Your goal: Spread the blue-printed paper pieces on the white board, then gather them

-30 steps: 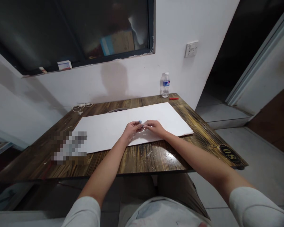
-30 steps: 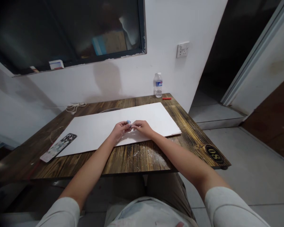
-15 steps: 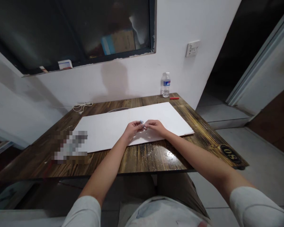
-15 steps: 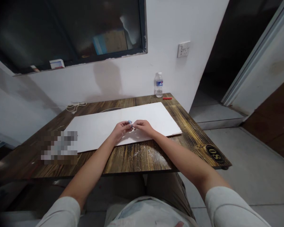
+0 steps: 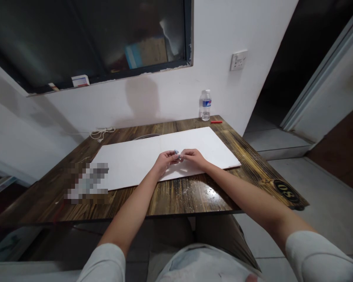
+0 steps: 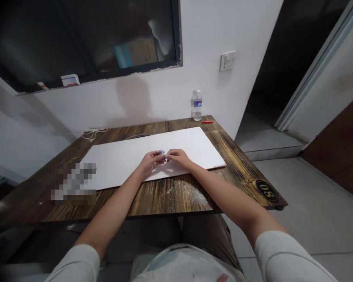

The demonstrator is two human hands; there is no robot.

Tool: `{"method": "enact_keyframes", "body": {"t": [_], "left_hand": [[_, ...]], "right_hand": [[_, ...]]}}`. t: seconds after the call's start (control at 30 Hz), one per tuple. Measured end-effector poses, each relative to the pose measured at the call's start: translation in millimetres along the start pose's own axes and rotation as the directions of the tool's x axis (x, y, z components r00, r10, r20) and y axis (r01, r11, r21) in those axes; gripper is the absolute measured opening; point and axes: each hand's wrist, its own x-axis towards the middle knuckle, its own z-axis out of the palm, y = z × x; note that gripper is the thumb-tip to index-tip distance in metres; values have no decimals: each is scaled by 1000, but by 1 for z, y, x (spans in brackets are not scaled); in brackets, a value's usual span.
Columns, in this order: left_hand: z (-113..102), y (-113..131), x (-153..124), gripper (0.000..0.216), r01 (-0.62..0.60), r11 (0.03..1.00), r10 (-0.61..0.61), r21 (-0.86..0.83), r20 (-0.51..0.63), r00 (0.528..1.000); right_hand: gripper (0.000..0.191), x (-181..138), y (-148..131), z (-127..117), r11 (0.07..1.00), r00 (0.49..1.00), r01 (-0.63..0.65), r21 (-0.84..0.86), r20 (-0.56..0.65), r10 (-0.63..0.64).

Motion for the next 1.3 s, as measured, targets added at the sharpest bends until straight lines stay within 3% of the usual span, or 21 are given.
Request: {"method": "enact_keyframes", "body": {"t": [0.33,0.57,0.83,0.97,1.1,1.3], "left_hand": [[-2,1,1,43,14,1000,-14,2,18,1000],[-2,0,4,45,-12,1000,12,7,-56,998],[2,3,2,47,-33,999,36,37,-81,996],[2,5,1,46,-56,997,60,51,-80,995],[1,4,0,45,-78,993,82,86,-46,996],[1,5,-3,45,-114,977,108,178,42,993]], "right_hand": [[35,1,3,0,999,999,-43,24,-16,43],[32,1,5,1,994,991,-20,-109,-131,5],[35,5,8,-2,999,983,23,-47,-180,-31],[34,6,9,-2,998,983,-38,-57,-183,27],[37,6,12,-1,996,975,-90,-1,-205,88],[41,4,11,2,991,982,-72,113,-168,91]]}}
